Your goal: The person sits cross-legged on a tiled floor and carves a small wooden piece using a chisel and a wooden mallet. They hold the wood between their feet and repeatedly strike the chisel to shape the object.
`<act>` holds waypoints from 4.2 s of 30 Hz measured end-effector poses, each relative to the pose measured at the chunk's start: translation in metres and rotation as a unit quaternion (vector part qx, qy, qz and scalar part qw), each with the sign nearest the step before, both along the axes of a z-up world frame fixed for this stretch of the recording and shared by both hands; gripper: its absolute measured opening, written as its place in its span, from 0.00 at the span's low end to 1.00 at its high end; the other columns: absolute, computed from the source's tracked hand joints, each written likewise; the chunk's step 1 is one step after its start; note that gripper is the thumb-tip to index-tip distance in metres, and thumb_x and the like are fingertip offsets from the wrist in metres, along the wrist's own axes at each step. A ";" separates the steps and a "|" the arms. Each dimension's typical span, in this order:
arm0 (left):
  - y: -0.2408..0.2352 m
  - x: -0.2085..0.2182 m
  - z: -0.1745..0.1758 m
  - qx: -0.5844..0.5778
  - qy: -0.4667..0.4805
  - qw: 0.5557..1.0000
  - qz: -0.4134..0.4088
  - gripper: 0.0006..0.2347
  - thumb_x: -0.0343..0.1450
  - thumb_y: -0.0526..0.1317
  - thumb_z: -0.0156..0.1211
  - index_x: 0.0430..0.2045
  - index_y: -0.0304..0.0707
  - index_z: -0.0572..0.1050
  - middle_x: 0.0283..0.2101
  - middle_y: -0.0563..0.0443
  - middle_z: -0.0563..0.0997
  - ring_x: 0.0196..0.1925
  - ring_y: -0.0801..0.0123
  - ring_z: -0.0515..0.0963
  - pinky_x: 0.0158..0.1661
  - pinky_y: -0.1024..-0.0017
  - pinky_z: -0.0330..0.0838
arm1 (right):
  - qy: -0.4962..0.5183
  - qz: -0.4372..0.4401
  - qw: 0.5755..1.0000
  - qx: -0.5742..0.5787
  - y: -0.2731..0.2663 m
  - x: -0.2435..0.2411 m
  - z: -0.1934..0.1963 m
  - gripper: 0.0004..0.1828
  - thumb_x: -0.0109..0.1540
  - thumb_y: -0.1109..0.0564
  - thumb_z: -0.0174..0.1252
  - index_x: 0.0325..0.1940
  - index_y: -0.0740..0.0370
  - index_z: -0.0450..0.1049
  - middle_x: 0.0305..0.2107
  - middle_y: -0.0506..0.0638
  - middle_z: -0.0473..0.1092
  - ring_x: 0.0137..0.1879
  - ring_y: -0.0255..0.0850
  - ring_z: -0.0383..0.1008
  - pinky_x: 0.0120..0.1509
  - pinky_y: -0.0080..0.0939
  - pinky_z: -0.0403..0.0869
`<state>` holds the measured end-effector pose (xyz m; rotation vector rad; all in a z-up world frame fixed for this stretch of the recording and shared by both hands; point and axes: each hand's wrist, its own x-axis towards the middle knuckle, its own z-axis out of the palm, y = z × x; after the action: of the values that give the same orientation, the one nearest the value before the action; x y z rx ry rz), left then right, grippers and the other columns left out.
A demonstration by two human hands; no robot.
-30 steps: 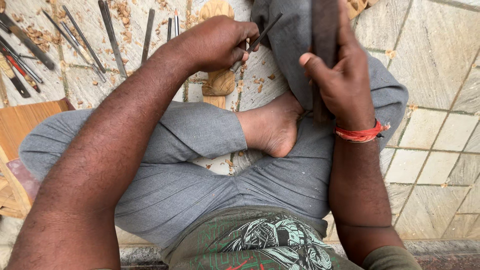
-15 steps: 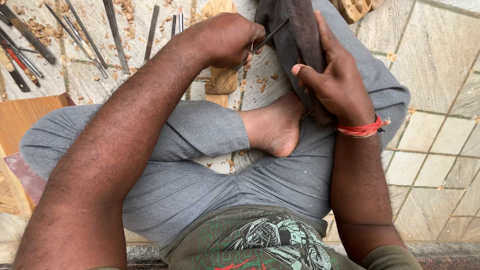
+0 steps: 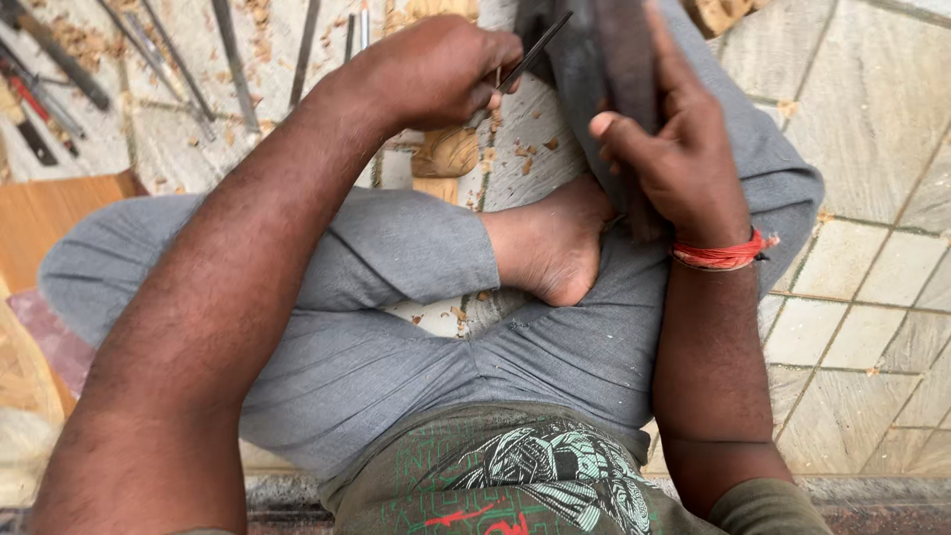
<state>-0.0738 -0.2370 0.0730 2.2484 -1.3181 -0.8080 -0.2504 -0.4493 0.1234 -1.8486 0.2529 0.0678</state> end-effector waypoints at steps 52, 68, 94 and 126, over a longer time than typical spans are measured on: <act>0.024 -0.012 -0.004 -0.055 -0.091 0.994 -0.003 0.08 0.73 0.33 0.62 0.45 0.37 0.77 0.29 0.39 0.82 0.33 0.51 0.85 0.33 0.52 0.79 | -0.134 0.083 0.971 -0.182 0.005 0.008 0.009 0.37 0.69 0.64 0.66 0.78 0.70 0.55 0.56 0.63 0.73 0.61 0.50 0.77 0.66 0.47 0.77; 0.029 -0.019 -0.004 -0.054 -0.071 0.994 0.058 0.06 0.73 0.33 0.61 0.41 0.34 0.78 0.30 0.38 0.82 0.33 0.51 0.85 0.33 0.55 0.81 | -0.084 0.039 0.992 -0.083 0.006 0.005 -0.003 0.35 0.72 0.64 0.67 0.80 0.66 0.57 0.68 0.63 0.70 0.74 0.47 0.72 0.82 0.45 0.72; 0.047 -0.054 -0.002 -0.103 -0.129 0.972 0.165 0.08 0.73 0.35 0.67 0.39 0.30 0.75 0.28 0.41 0.81 0.32 0.54 0.85 0.37 0.54 0.80 | -0.072 0.139 0.958 -0.241 -0.002 0.013 0.025 0.35 0.65 0.61 0.71 0.74 0.70 0.66 0.59 0.65 0.75 0.63 0.47 0.78 0.66 0.42 0.75; 0.019 -0.009 -0.009 -0.098 -0.072 0.990 0.066 0.10 0.76 0.38 0.66 0.44 0.33 0.73 0.29 0.43 0.82 0.33 0.58 0.86 0.31 0.61 0.80 | -0.051 -0.080 0.989 0.116 -0.015 0.004 -0.008 0.22 0.73 0.56 0.70 0.66 0.69 0.73 0.41 0.51 0.77 0.39 0.35 0.80 0.44 0.33 0.80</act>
<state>-0.0832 -0.2177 0.0642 2.2411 -1.2375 -0.4556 -0.2463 -0.4640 0.1153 -1.5892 0.3075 -0.1039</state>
